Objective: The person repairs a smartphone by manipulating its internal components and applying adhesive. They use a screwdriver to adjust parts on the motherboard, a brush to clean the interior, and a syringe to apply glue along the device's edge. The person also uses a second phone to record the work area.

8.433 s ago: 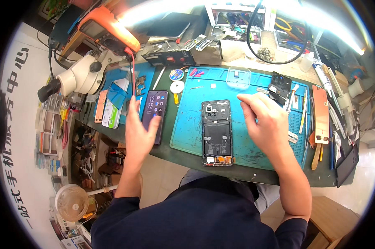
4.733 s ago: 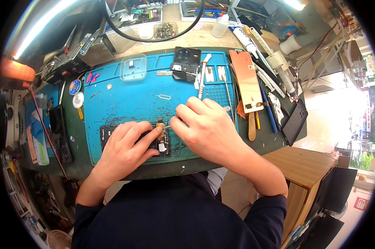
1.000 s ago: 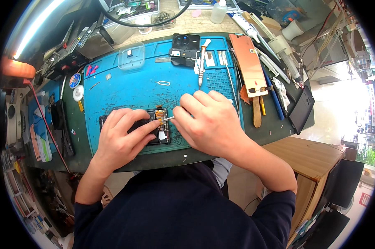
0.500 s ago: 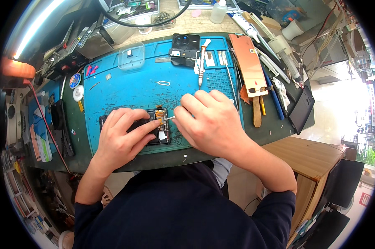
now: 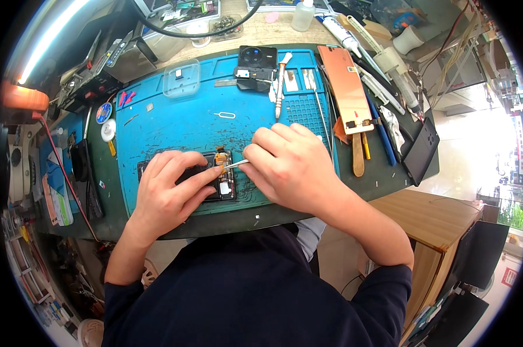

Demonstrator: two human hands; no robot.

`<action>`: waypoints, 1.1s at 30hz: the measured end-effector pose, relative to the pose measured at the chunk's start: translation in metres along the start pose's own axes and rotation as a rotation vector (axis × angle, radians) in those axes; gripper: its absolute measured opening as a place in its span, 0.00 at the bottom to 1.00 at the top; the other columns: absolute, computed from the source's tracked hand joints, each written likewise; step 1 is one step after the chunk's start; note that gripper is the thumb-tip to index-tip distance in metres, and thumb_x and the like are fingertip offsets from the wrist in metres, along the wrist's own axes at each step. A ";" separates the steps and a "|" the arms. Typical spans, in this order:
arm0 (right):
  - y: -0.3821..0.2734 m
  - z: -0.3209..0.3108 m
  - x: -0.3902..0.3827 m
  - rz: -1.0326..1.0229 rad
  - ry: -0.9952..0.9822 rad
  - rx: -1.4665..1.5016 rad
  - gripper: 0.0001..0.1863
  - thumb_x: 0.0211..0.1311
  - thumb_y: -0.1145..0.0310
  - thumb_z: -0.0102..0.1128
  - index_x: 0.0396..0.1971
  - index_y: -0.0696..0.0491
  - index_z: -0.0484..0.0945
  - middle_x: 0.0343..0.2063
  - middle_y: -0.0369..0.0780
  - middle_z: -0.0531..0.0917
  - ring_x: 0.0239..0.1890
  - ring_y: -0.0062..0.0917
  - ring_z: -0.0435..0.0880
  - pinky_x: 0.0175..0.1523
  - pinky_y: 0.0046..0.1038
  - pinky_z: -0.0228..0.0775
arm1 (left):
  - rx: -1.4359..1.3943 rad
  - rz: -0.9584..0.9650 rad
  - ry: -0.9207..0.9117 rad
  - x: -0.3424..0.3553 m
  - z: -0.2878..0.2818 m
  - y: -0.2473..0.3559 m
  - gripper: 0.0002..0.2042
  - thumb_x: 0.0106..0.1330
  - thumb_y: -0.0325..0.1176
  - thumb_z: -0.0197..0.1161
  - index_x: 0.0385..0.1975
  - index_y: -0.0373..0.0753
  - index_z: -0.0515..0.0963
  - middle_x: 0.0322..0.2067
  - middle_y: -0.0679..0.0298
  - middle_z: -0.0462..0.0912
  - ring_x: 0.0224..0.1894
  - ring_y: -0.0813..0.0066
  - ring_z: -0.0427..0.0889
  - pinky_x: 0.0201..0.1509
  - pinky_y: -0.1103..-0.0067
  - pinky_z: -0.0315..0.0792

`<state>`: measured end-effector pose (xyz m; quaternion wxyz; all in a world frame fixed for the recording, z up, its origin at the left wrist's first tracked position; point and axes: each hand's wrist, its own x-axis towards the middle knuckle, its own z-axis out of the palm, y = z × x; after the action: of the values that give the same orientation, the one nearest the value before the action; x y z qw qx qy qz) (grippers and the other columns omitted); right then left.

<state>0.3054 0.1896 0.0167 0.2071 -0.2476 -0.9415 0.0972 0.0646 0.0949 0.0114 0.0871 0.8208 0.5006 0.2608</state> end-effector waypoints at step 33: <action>-0.002 0.007 -0.001 0.022 0.076 -0.008 0.10 0.55 0.66 0.72 0.27 0.50 0.77 0.28 0.35 0.73 0.30 0.28 0.76 0.36 0.30 0.66 | 0.006 0.047 0.091 0.005 0.003 -0.003 0.13 0.52 0.30 0.76 0.37 0.38 0.84 0.37 0.64 0.83 0.36 0.64 0.81 0.38 0.71 0.76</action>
<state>0.3020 0.1870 0.0110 0.2407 -0.2622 -0.9305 0.0862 0.0657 0.1010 0.0098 0.0558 0.8200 0.4852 0.2984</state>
